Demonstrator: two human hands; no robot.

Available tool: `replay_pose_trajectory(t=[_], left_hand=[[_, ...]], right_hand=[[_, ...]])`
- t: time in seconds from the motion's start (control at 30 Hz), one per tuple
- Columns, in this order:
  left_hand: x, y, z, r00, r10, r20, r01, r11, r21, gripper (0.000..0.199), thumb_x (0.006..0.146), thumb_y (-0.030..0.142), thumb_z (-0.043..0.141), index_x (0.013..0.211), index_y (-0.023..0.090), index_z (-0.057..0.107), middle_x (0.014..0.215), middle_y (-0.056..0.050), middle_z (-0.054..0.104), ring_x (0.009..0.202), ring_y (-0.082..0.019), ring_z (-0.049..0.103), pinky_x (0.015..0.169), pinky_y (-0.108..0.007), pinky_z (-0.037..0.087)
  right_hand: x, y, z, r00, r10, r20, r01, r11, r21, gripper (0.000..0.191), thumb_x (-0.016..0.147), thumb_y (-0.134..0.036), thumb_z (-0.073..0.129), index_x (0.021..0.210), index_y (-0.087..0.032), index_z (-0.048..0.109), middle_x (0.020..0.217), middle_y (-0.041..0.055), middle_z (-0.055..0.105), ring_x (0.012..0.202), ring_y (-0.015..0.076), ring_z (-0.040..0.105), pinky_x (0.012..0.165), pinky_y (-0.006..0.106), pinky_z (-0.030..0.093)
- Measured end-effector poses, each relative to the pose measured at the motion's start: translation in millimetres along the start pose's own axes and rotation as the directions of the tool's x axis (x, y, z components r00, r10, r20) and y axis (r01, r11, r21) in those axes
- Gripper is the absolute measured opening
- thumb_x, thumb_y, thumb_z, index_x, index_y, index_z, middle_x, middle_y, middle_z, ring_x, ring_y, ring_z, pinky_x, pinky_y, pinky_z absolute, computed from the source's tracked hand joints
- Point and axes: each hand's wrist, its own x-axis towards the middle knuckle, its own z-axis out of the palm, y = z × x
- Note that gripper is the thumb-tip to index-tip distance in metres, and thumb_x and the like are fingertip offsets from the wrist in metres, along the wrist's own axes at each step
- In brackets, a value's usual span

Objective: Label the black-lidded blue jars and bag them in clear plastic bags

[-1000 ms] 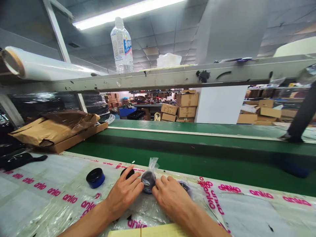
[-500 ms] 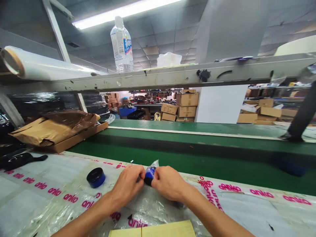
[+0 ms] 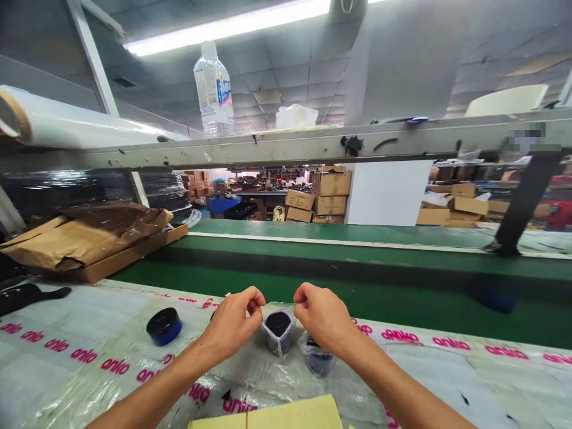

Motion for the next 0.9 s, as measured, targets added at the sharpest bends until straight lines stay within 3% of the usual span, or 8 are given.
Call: replay_pose_trajectory(t=[0.1,0.2,0.27,0.37,0.43,0.53,0.73,0.9], left_hand=[[-6,5,2.1,0.997,0.067,-0.046,-0.066,0.998,0.02,0.017,0.086,0.014,0.051,0.094,0.022,0.063,0.092,-0.002,0.07,0.085,-0.02,0.065,0.075,-0.032,0.045],[-14,8,2.5,0.931,0.36,-0.065,-0.352,0.93,0.104,0.017,0.091,0.02,0.055,0.106,0.022,0.063,0.118,-0.006,0.066,0.112,-0.024,0.06,0.097,-0.041,0.045],[-19,6,6.5,0.843,0.538,0.012,-0.531,0.826,0.189,0.022,0.092,0.025,0.059,0.113,0.022,0.062,0.123,-0.006,0.065,0.124,-0.026,0.054,0.108,-0.047,0.04],[-21,0,16.7,0.792,0.596,0.134,-0.599,0.714,0.364,0.028,0.091,0.026,0.064,0.118,0.018,0.061,0.119,-0.008,0.067,0.127,-0.029,0.052,0.119,-0.056,0.027],[-20,-4,20.9,0.788,0.591,0.175,-0.594,0.654,0.469,0.015,0.091,0.019,0.062,0.106,0.017,0.066,0.103,-0.007,0.07,0.116,-0.027,0.059,0.122,-0.058,0.02],[-15,1,16.9,0.825,0.528,0.199,-0.553,0.686,0.473,0.015,0.089,0.008,0.059,0.09,0.02,0.068,0.084,0.0,0.067,0.098,-0.021,0.063,0.122,-0.058,0.018],[-13,24,-4.9,0.934,0.215,0.287,-0.267,0.951,0.155,0.021,0.077,0.002,0.065,0.081,0.022,0.067,0.088,0.003,0.066,0.095,-0.018,0.062,0.119,-0.056,0.021],[-14,29,-5.5,0.947,0.115,0.301,-0.061,0.981,-0.184,0.013,0.073,0.011,0.066,0.077,0.022,0.058,0.093,0.002,0.066,0.095,-0.021,0.059,0.093,-0.037,0.044]], right_hand=[[-5,7,-8,0.999,0.007,-0.043,-0.008,1.0,-0.017,0.018,0.082,-0.013,0.051,0.088,-0.023,0.065,0.082,0.0012,0.073,0.072,0.0183,0.062,0.061,0.027,0.033],[-16,6,-21,0.994,-0.046,-0.1,0.044,0.999,-0.018,0.017,0.089,-0.019,0.05,0.093,-0.023,0.065,0.087,0.0014,0.074,0.078,0.0189,0.065,0.066,0.028,0.039],[-27,1,-22,0.975,-0.199,-0.096,0.196,0.98,-0.044,0.018,0.091,-0.019,0.049,0.099,-0.024,0.066,0.095,0.0023,0.074,0.085,0.0193,0.067,0.071,0.029,0.043],[-41,-8,-8,0.868,-0.491,0.074,0.496,0.853,-0.163,0.029,0.088,-0.009,0.05,0.11,-0.023,0.064,0.111,0.0044,0.072,0.096,0.0213,0.067,0.075,0.031,0.047],[-44,-12,6,0.819,-0.538,0.202,0.574,0.771,-0.274,0.035,0.084,-0.004,0.052,0.114,-0.019,0.062,0.111,0.0079,0.071,0.092,0.0237,0.067,0.072,0.033,0.048],[-37,-13,16,0.84,-0.474,0.263,0.542,0.751,-0.378,0.041,0.079,0.001,0.057,0.118,-0.012,0.061,0.105,0.0128,0.071,0.086,0.027,0.066,0.066,0.034,0.046],[-25,-7,-4,0.894,-0.393,0.217,0.443,0.847,-0.292,0.018,0.079,-0.004,0.063,0.087,-0.019,0.072,0.092,0.0093,0.07,0.089,0.0257,0.064,0.063,0.029,0.04],[-27,2,-16,0.943,-0.302,0.142,0.316,0.945,-0.09,0.016,0.074,-0.007,0.068,0.08,-0.022,0.071,0.095,0.0033,0.069,0.088,0.0199,0.064,0.066,0.026,0.039]])
